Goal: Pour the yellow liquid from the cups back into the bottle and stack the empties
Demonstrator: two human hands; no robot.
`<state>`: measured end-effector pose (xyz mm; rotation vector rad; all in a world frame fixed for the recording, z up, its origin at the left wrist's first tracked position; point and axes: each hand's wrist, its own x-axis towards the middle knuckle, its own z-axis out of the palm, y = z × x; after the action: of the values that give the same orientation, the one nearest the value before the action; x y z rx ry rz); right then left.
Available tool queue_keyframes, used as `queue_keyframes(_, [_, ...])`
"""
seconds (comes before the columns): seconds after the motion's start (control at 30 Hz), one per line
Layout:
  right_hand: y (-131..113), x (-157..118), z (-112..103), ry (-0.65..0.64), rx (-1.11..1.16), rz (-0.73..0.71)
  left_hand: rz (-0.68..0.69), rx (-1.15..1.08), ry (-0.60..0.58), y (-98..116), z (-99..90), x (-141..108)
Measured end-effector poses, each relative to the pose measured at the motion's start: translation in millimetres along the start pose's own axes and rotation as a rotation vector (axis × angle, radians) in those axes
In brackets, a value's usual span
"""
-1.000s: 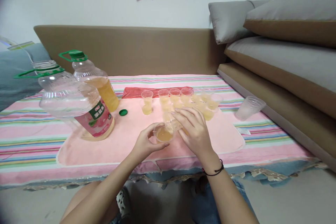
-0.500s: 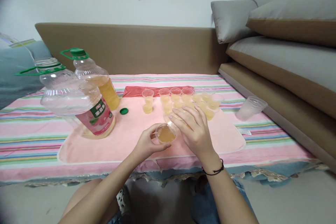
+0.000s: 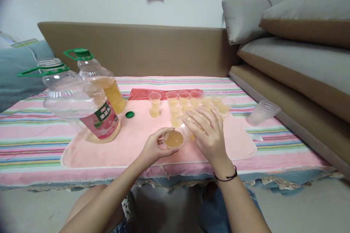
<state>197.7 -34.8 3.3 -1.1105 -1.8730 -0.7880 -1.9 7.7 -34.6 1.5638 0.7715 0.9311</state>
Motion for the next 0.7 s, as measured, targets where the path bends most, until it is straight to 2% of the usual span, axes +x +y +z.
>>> queue_keyframes(0.3, [3, -3, -2, 0.011, 0.028, 0.033, -0.002, 0.005, 0.007, 1, -0.4, 0])
queue_keyframes(0.7, [-7, -2, 0, -0.063, 0.006, -0.144, 0.004, -0.028, -0.034, -1, 2.3, 0])
